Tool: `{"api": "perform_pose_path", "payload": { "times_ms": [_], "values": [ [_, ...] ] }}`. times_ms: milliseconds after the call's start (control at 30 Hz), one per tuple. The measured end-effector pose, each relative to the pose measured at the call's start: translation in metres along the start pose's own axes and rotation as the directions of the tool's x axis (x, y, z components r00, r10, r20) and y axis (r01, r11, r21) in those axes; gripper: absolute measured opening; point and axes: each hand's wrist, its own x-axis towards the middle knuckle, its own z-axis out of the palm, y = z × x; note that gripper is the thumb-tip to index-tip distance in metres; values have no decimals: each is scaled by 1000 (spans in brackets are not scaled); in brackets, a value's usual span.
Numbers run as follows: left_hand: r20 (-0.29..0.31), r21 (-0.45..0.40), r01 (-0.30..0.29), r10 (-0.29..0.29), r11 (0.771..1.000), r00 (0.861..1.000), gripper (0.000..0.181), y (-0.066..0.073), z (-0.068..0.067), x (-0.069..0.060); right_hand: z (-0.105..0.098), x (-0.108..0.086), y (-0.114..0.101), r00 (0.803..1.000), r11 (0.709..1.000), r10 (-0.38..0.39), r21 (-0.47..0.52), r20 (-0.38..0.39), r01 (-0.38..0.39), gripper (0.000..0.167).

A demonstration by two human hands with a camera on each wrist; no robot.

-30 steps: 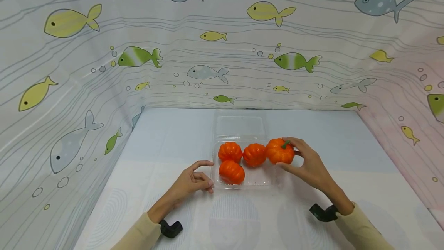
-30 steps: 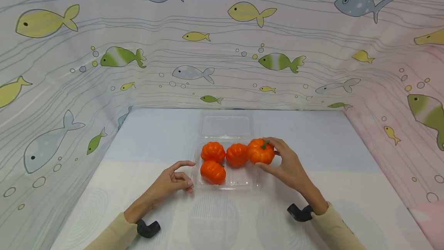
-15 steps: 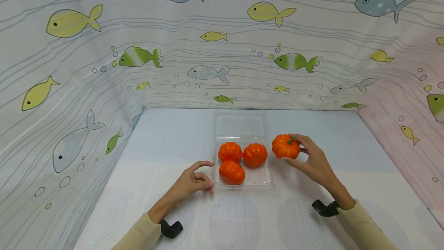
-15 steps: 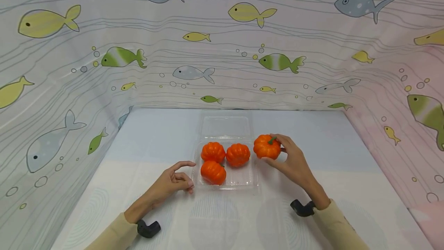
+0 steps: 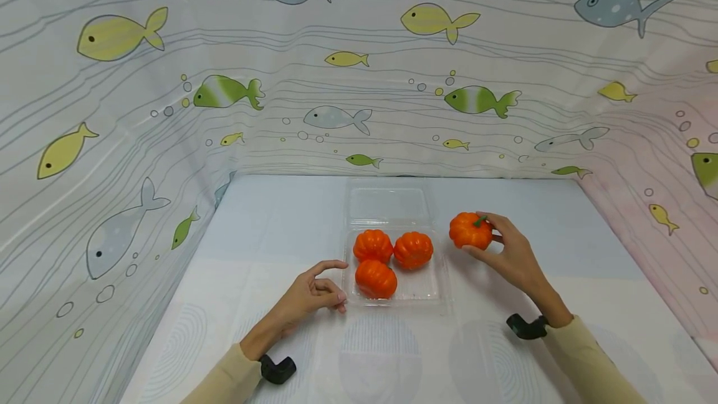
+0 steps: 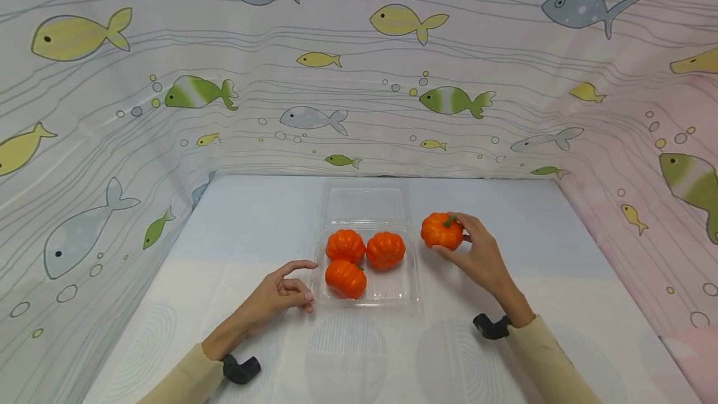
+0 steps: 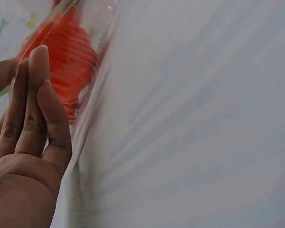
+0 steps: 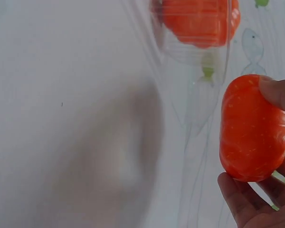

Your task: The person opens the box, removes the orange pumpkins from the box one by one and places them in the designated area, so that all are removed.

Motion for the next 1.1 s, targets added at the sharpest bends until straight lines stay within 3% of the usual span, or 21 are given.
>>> {"api": "perform_pose_path", "payload": {
  "times_ms": [1100],
  "values": [
    [-2, 4, 7, -7, 1000, 1000, 67, 0, 0, 1, 4, 37, 46, 986, 987, 160, -16, 41, -159, 80]
  ]
}}
